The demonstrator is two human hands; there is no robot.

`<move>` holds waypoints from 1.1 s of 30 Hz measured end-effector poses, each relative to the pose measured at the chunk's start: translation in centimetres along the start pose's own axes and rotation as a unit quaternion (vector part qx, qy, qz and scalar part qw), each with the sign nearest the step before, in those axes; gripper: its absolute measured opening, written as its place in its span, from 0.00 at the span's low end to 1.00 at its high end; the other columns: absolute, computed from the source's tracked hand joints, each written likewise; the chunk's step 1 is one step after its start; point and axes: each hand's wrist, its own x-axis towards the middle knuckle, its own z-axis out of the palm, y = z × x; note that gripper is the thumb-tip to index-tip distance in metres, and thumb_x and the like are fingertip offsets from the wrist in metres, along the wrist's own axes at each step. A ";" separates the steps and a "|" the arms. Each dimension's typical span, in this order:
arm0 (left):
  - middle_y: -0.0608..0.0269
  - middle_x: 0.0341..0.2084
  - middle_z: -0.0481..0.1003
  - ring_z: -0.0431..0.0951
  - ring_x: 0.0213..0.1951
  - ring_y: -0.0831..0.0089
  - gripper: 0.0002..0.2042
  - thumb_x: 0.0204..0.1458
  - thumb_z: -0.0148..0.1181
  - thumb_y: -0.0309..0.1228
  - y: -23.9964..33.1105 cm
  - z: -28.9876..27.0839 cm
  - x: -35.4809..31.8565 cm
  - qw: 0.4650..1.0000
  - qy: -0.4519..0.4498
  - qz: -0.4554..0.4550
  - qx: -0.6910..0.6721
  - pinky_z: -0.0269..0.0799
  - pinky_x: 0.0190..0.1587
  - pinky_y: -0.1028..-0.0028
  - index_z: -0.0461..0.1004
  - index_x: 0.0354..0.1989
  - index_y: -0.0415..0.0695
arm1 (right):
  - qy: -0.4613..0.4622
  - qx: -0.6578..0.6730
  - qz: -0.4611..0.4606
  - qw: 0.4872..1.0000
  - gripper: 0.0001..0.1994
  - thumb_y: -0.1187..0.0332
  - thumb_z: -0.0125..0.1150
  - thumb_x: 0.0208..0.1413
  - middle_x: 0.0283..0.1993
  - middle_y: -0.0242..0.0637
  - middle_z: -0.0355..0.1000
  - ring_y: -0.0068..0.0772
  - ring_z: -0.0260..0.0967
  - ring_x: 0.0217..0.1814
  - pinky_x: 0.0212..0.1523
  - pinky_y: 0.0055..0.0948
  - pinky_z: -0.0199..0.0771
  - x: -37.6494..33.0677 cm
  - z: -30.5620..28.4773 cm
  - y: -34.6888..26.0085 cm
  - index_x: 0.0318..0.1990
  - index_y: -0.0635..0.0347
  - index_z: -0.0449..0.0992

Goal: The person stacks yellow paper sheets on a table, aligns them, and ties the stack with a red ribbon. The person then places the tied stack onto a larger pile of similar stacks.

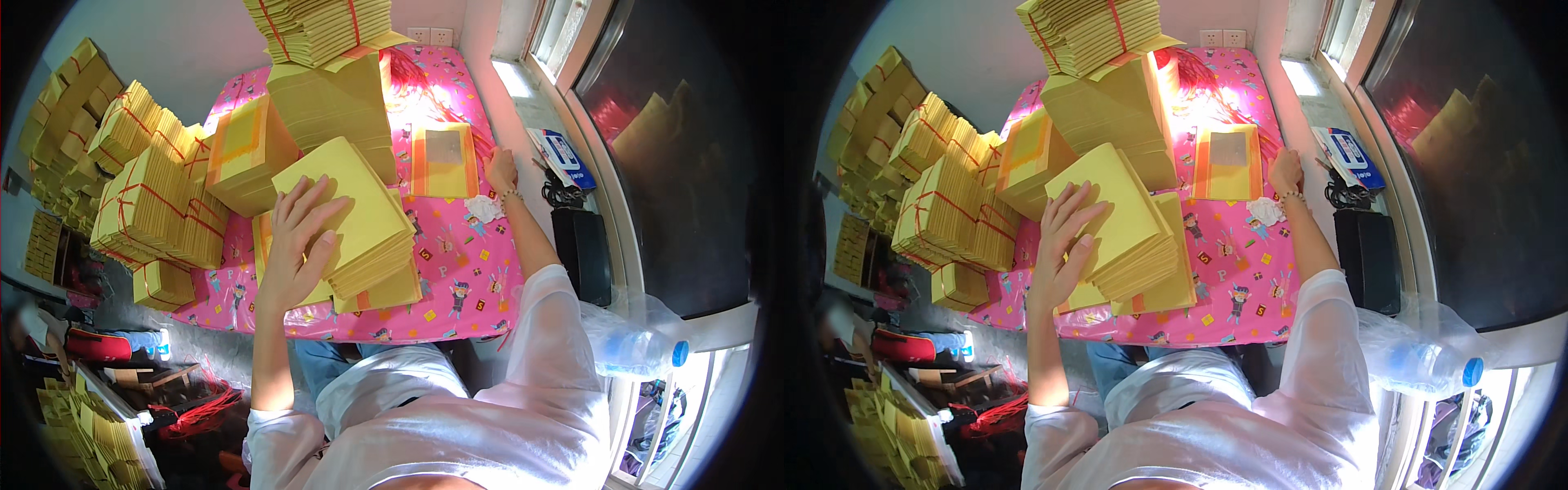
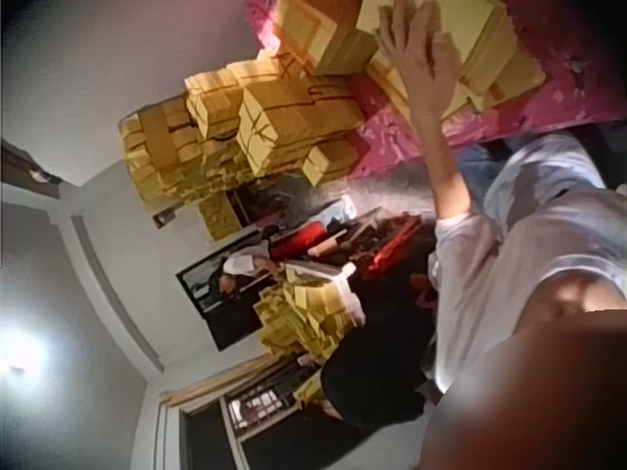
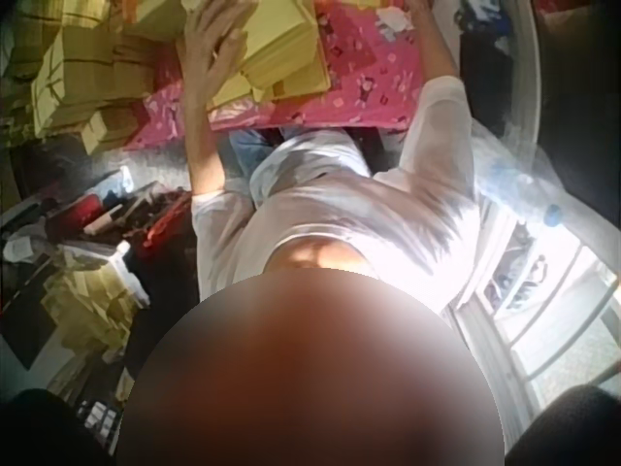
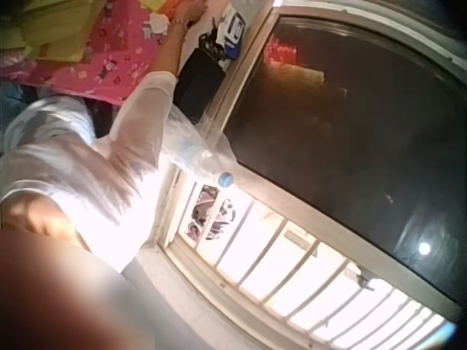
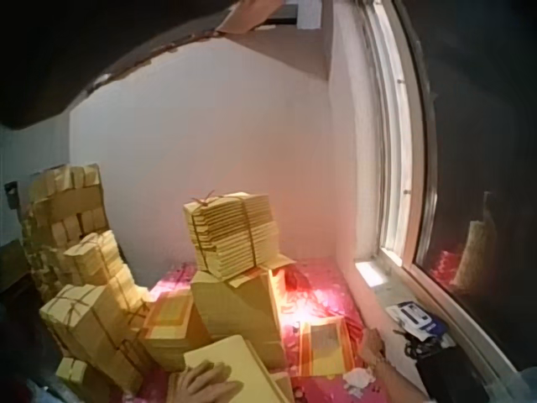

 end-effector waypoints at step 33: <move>0.58 0.28 0.76 0.74 0.33 0.66 0.24 0.63 0.38 0.45 -2.2 -0.2 1.5 0.959 0.054 -0.155 -0.230 0.66 0.41 0.66 0.76 0.38 0.37 | -0.198 0.502 -0.328 0.775 0.04 0.71 0.58 0.55 0.22 0.21 0.67 0.10 0.61 0.23 0.24 0.15 0.62 -13.8 -26.0 -25.2 0.32 0.62 0.74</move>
